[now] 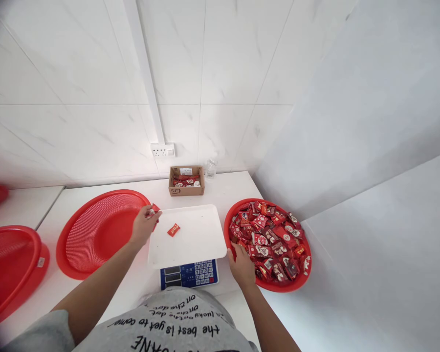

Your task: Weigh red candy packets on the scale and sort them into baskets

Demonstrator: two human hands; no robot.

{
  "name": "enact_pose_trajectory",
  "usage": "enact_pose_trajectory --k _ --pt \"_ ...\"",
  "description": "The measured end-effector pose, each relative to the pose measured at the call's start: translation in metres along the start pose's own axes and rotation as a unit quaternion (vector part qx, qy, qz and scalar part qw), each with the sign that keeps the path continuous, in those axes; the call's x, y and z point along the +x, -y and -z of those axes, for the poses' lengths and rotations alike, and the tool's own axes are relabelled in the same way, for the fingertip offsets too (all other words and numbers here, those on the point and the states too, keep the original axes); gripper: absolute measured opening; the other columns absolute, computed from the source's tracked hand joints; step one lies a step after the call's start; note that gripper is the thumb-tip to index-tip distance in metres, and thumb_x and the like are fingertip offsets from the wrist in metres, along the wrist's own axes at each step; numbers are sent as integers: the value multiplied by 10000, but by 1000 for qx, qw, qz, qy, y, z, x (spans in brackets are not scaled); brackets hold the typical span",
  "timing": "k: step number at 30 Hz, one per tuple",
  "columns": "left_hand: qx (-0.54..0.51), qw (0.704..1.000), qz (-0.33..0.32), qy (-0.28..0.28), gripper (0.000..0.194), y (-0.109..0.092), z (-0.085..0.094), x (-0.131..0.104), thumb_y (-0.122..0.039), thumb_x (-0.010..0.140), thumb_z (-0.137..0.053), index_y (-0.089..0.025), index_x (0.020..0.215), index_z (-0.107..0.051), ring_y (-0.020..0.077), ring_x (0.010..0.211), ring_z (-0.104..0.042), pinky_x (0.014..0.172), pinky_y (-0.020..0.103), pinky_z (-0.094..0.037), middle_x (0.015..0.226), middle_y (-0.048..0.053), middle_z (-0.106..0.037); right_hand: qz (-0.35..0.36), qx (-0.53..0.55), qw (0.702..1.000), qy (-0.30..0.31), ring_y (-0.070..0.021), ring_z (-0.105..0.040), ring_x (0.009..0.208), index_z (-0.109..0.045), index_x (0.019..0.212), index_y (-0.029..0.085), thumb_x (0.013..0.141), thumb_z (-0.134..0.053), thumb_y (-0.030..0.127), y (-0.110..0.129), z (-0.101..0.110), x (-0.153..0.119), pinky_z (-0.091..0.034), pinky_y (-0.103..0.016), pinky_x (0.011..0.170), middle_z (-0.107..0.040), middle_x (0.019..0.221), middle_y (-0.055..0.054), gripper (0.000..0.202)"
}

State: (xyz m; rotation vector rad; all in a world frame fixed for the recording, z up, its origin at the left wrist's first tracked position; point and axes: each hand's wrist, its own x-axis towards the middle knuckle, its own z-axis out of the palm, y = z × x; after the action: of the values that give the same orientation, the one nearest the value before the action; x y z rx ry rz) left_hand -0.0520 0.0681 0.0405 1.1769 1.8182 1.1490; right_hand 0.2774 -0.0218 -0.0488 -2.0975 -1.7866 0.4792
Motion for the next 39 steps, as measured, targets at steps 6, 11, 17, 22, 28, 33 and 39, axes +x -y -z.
enact_pose_trajectory --k 6,11,17,22,28,33,39 --pt "137 987 51 -60 463 15 70 12 -516 731 -555 -212 1078 -530 208 746 -613 617 313 -492 906 61 -635 -2 6 1000 1 -234 -539 1065 -561 1141 168 867 -336 408 2 1 0 -434 -369 870 -586 1155 -111 428" --pt "294 951 -18 -93 509 37 71 10 -512 803 -457 -173 1181 -483 337 1173 -425 898 481 -406 1228 145 -514 -10 0 1000 14 -245 -529 1083 -548 1154 153 869 -325 413 3 2 0 -436 -380 868 -569 1184 -120 446" --pt "313 913 -226 133 332 53 -5 -20 -351 841 -452 -221 1133 -543 236 1122 -481 976 385 -381 1177 73 -559 -10 7 1000 10 -238 -523 1093 -548 1144 162 872 -321 400 7 5 -1 -423 -371 888 -574 1177 -111 427" --pt "329 882 -250 229 294 48 -47 -33 -149 807 -454 -211 1052 -604 229 1044 -506 922 395 -416 1118 76 -571 -24 14 999 35 -251 -505 1112 -532 1158 149 874 -304 418 8 7 -1 -407 -378 904 -559 1197 -114 453" --pt "291 908 -232 191 328 47 -25 -25 -74 818 -354 -182 1006 -601 171 959 -551 859 315 -458 1014 71 -586 -29 18 998 50 -250 -493 1129 -517 1179 138 870 -305 421 6 7 -1 -391 -374 922 -551 1215 -117 469" --pt "259 948 -183 40 265 51 29 -14 -191 836 -383 -184 1003 -588 201 982 -555 875 348 -449 1036 84 -592 -25 25 998 43 -254 -508 1108 -532 1170 139 867 -316 419 5 6 0 -397 -389 913 -557 1204 -132 466" --pt "341 936 -83 21 484 63 67 -21 -408 818 -444 -129 1211 -476 298 1153 -468 930 437 -405 1239 160 -511 -27 88 995 24 -238 -503 1119 -558 1140 153 852 -366 423 3 5 3 -379 -384 951 -578 1177 -117 439"
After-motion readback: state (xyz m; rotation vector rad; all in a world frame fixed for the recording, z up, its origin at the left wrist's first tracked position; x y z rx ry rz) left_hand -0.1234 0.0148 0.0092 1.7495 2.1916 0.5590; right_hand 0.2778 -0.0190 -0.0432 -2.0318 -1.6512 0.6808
